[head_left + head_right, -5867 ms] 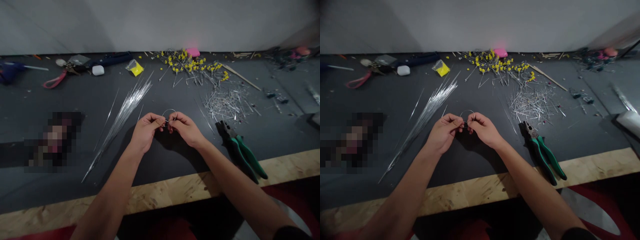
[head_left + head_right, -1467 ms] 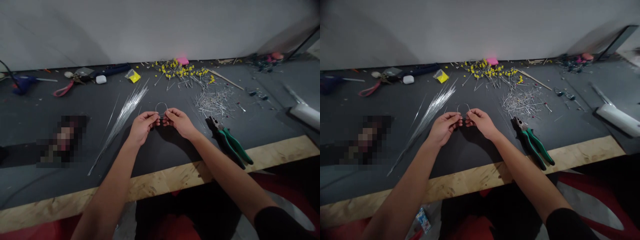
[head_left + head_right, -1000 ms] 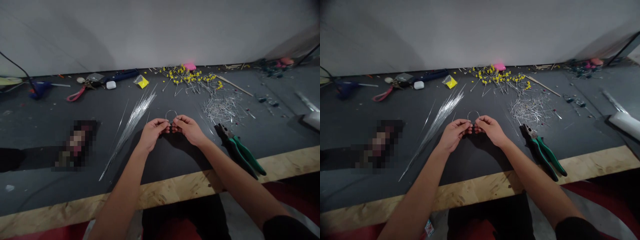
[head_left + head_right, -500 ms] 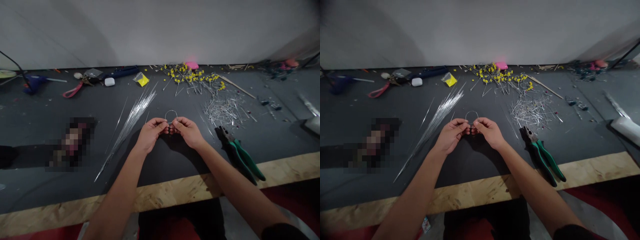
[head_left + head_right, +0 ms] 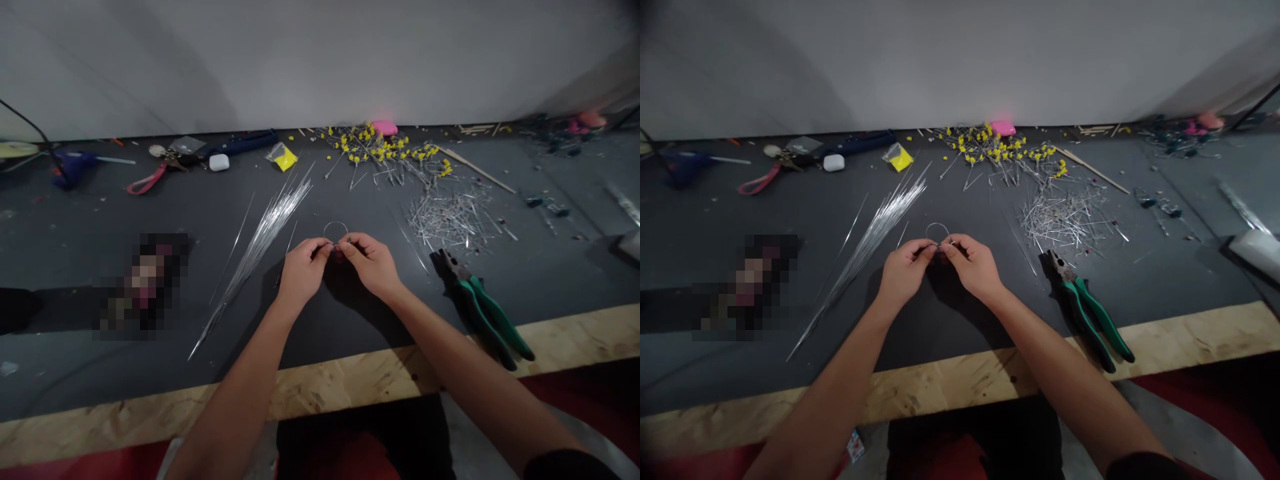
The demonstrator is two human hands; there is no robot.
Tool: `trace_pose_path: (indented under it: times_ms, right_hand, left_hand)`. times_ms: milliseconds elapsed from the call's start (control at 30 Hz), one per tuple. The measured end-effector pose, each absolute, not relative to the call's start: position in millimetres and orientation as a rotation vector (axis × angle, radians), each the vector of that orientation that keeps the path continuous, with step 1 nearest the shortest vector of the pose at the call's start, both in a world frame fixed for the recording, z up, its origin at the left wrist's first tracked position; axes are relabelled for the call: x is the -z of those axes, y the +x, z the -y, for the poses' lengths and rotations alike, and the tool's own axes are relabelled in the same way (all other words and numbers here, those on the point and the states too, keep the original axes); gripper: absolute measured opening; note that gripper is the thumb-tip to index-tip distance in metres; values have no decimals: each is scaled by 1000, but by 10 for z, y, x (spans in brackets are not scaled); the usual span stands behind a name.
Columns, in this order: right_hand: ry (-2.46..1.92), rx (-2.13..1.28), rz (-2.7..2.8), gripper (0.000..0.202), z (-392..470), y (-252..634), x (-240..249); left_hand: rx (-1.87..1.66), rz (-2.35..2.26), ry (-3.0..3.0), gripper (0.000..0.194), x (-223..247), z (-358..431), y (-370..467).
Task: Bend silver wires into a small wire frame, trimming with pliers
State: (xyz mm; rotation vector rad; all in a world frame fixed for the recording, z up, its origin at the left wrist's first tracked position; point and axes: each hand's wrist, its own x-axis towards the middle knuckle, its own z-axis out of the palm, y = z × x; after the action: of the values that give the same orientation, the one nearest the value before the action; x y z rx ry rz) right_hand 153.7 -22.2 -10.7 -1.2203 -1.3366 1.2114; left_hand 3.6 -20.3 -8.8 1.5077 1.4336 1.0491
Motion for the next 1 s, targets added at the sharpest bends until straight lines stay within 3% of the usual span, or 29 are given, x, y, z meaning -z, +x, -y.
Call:
trace_pose_path:
  times_ms: [600, 1000]
  right_hand:
    - [-1207, -1155, 1353, 15, 208, 1508, 125]
    - [-1145, -1298, 1246, 15, 191, 1508, 152]
  left_hand:
    - [-1151, -1424, 1253, 27, 146, 190, 90]
    - [-1201, -1451, 1336, 19, 187, 196, 103]
